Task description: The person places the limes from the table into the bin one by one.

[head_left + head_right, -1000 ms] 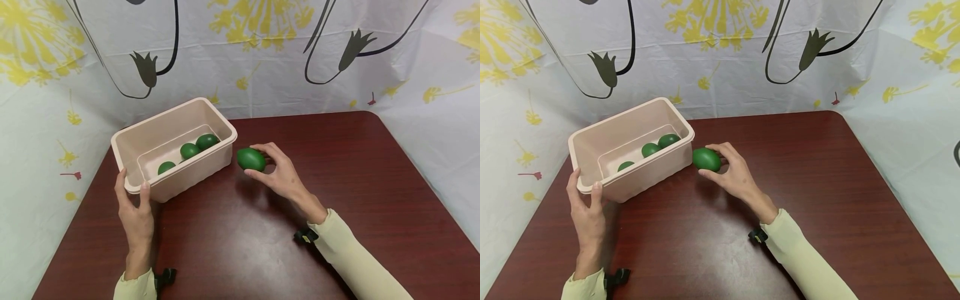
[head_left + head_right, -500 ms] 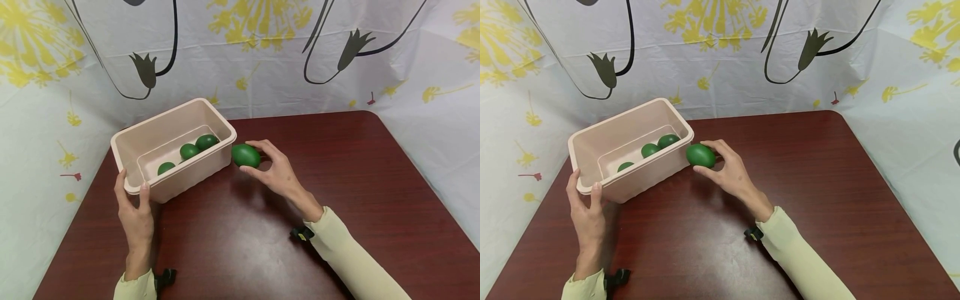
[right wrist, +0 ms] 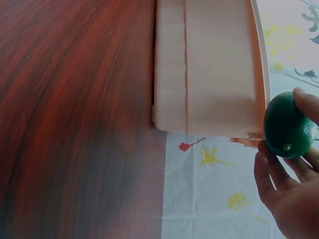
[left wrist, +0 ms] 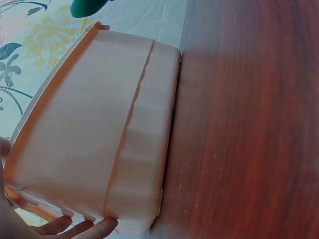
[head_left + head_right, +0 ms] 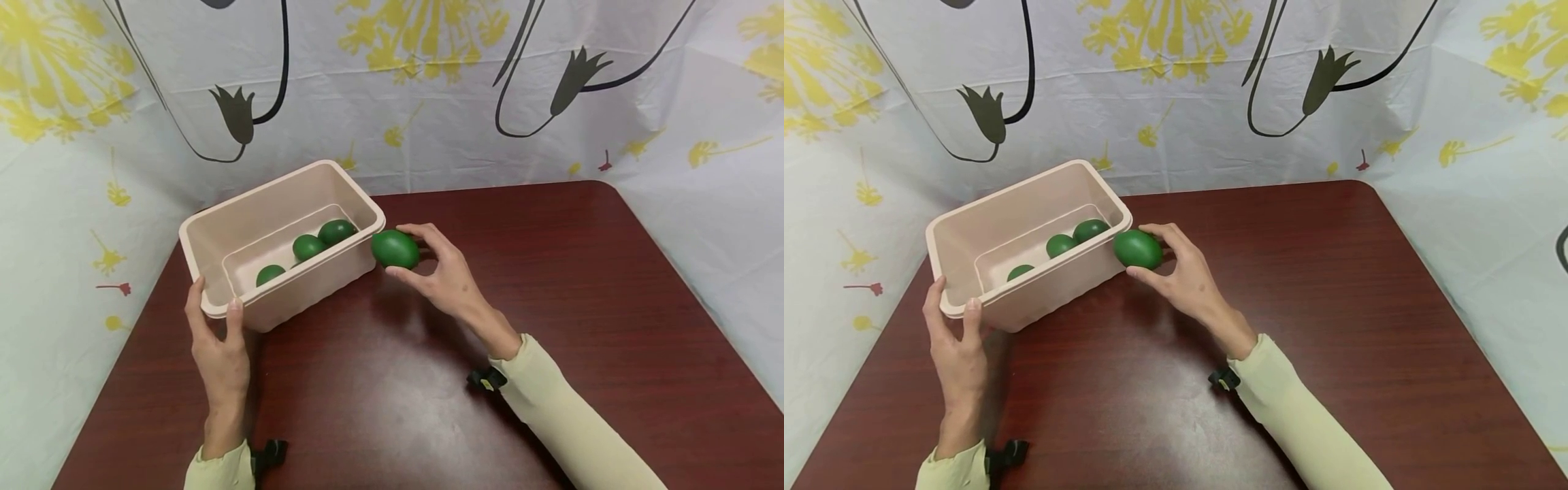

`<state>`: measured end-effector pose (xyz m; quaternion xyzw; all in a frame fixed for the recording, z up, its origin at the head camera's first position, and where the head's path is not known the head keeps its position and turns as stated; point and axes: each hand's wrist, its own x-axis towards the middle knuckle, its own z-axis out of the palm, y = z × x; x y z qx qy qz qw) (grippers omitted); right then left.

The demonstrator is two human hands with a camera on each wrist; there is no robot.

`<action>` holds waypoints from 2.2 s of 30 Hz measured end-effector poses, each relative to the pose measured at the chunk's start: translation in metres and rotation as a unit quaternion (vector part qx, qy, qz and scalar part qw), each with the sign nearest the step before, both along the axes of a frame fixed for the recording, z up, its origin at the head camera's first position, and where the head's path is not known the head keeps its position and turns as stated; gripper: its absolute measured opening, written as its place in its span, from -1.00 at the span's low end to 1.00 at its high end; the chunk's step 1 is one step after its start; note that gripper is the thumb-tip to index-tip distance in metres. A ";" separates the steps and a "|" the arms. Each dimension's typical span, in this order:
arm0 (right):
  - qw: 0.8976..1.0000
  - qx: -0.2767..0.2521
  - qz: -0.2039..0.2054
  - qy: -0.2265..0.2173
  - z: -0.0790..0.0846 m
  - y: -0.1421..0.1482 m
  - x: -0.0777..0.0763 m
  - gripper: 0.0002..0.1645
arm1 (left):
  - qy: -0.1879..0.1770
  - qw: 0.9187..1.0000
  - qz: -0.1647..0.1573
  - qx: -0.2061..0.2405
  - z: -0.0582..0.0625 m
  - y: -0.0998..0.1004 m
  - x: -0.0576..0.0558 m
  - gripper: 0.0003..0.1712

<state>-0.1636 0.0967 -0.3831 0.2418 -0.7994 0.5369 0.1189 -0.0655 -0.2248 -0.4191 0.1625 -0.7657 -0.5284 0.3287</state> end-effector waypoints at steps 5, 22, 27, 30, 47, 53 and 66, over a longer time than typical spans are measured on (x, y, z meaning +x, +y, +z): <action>1.000 -0.005 -0.003 0.007 0.001 -0.003 0.000 -0.23 | -0.002 1.000 0.000 -0.001 -0.001 0.000 0.000 -0.29; 0.999 -0.022 0.009 0.026 0.015 -0.017 -0.005 -0.24 | 0.001 1.000 -0.003 0.001 0.001 0.001 0.001 -0.29; 0.999 -0.025 0.013 0.030 0.016 -0.019 -0.006 -0.26 | 0.000 1.000 -0.003 0.000 0.001 0.001 0.001 -0.29; 0.999 -0.019 0.014 0.032 0.016 -0.020 -0.006 -0.25 | -0.001 1.000 -0.001 0.000 0.001 0.001 0.001 -0.30; 0.998 -0.014 0.015 0.057 0.018 -0.029 -0.014 -0.24 | -0.001 1.000 0.002 -0.004 0.000 0.000 0.001 -0.30; 0.998 -0.017 0.018 0.064 0.018 -0.031 -0.014 -0.23 | 0.002 1.000 0.003 -0.002 -0.001 0.000 0.000 -0.30; 0.998 -0.009 0.020 0.058 0.020 -0.039 -0.017 -0.25 | -0.007 1.000 0.000 -0.003 -0.001 0.000 0.002 -0.29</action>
